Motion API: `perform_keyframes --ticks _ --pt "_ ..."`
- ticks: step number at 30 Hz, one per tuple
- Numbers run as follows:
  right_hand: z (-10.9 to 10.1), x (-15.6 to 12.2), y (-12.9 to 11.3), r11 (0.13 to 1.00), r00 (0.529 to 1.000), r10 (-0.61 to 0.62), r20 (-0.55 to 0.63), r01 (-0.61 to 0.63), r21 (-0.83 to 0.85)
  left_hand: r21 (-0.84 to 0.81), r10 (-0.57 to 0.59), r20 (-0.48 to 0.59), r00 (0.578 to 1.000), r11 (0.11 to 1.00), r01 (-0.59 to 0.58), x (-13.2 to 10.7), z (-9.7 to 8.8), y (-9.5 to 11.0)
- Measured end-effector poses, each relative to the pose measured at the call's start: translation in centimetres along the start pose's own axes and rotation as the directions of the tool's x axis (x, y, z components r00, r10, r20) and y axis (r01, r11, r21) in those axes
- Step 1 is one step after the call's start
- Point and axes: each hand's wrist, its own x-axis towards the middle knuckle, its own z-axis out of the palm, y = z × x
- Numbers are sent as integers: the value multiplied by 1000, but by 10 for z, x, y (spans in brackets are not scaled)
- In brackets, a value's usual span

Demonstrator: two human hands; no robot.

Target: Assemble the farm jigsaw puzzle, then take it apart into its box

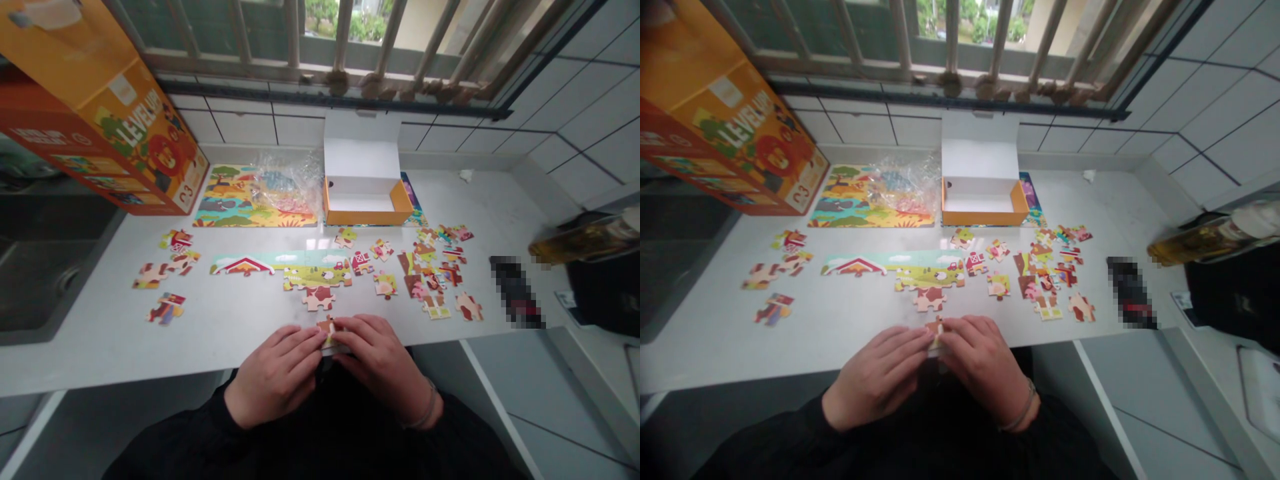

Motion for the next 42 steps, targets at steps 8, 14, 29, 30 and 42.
perform_keyframes --ticks 8,14,29,30,42 --pt "-4 -7 10 1000 998 16 -64 -16 4 91 -143 -48 989 985 147 3 4 2" --pt "-8 -7 14 997 991 61 -122 -65 -33 162 -182 -30 983 969 184 6 6 4" --pt "1 2 18 998 992 56 -111 -60 -35 225 -256 46 966 944 240 10 11 5" --pt "1 3 18 997 992 60 -109 -64 -36 224 -257 52 965 945 239 10 11 5" --pt "1 4 16 995 992 50 -120 -59 -80 214 -257 36 966 946 243 12 12 4"
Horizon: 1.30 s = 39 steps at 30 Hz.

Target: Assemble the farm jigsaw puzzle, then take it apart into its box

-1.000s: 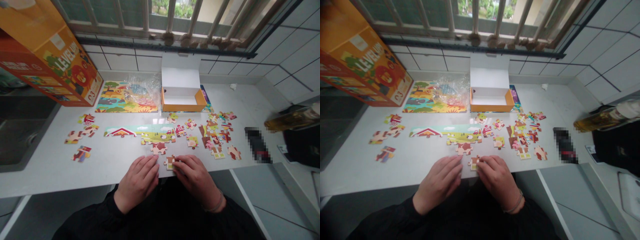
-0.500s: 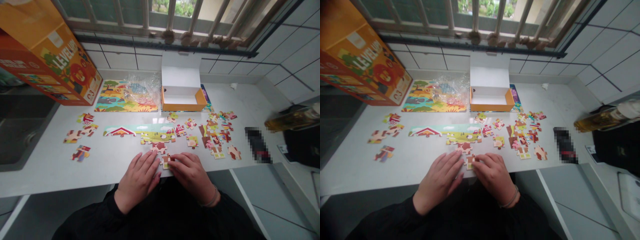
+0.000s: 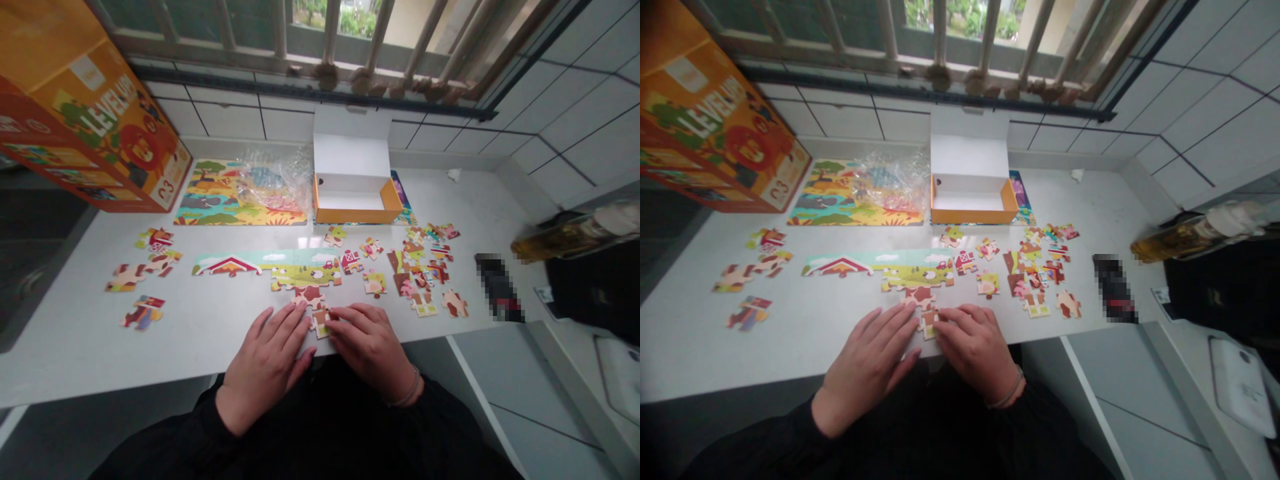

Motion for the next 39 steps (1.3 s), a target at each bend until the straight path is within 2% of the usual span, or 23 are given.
perform_keyframes --ticks 5,12,20,23,29,32,39 --pt "-4 -9 2 1000 1000 -17 -24 17 1 22 13 -7 1000 1000 -13 1 0 -1" --pt "-24 -25 27 989 988 118 -99 -126 -78 59 41 -21 999 997 -40 3 0 -3" --pt "-39 -34 51 972 975 182 -131 -199 -127 68 41 -36 999 997 -38 3 2 -4" --pt "-39 -31 55 962 967 192 -166 -219 -160 64 41 -37 998 997 -39 3 2 -4" --pt "-32 -17 52 965 973 166 -158 -193 -179 49 42 -42 998 998 -40 3 1 -3" --pt "-30 -11 52 957 966 192 -175 -223 -183 32 34 -40 999 999 -33 3 1 -3" --pt "-36 10 68 935 957 226 -180 -265 -235 10 7 -27 1000 1000 -7 2 0 0"
